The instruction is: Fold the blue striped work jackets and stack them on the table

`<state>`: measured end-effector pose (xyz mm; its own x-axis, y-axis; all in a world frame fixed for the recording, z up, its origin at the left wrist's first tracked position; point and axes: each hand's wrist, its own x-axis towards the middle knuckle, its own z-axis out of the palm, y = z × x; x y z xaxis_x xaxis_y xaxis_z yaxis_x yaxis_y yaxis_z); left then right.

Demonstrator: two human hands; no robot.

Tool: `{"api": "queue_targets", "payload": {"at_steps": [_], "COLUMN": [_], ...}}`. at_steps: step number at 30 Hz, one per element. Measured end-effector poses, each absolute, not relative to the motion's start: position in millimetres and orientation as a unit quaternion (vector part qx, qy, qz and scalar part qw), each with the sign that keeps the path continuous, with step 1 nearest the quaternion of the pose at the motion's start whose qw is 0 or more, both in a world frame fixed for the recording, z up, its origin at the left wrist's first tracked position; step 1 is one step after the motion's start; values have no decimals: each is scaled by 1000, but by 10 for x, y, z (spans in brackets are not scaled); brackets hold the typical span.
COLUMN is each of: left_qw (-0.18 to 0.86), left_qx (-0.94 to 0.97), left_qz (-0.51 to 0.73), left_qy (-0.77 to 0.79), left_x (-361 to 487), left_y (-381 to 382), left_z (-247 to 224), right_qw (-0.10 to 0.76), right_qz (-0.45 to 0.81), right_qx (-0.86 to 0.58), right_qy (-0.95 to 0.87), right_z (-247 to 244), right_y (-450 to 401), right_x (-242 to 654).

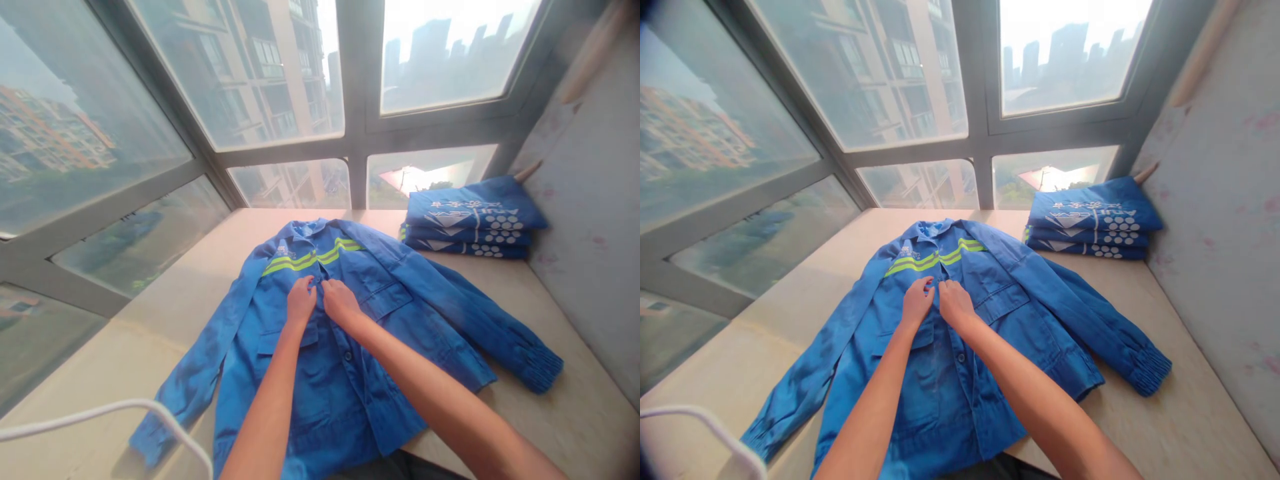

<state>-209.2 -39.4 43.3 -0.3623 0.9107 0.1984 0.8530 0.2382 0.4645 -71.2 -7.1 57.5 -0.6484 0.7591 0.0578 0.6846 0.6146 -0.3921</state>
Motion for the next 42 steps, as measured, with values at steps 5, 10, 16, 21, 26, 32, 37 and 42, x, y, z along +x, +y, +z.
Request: {"api": "queue_targets", "payload": {"at_steps": [5, 10, 16, 21, 26, 32, 37, 42], "left_qw": [85, 77, 70, 83, 103, 159, 169, 202], "left_qx": [563, 536, 532, 542, 524, 537, 527, 504], "left_qz": [283, 297, 307, 287, 255, 214, 237, 306], "left_qy": [772, 786, 786, 785, 806, 800, 798, 782], "left_x": [-2165, -2125, -2092, -2060, -2090, -2227, -2245, -2241], "left_y": [10, -30, -76, -85, 19, 232, 183, 49], "left_z": [185, -37, -48, -23, 32, 150, 208, 131], "right_qw": [129, 149, 194, 229, 236, 230, 235, 238], "right_qz": [187, 238, 313, 355, 355, 328, 321, 336], "right_qx": [-450, -509, -538, -512, -479, -461, -484, -517], "right_qy": [-864, -814, -758, -748, -767, -792, -780, -750], "right_z": [409, 170, 26, -18, 21, 6, -26, -36], "right_y": [212, 428, 614, 657, 617, 529, 504, 558], "right_x": [-1000, -947, -856, -846, -885, -882, -894, -929]}}
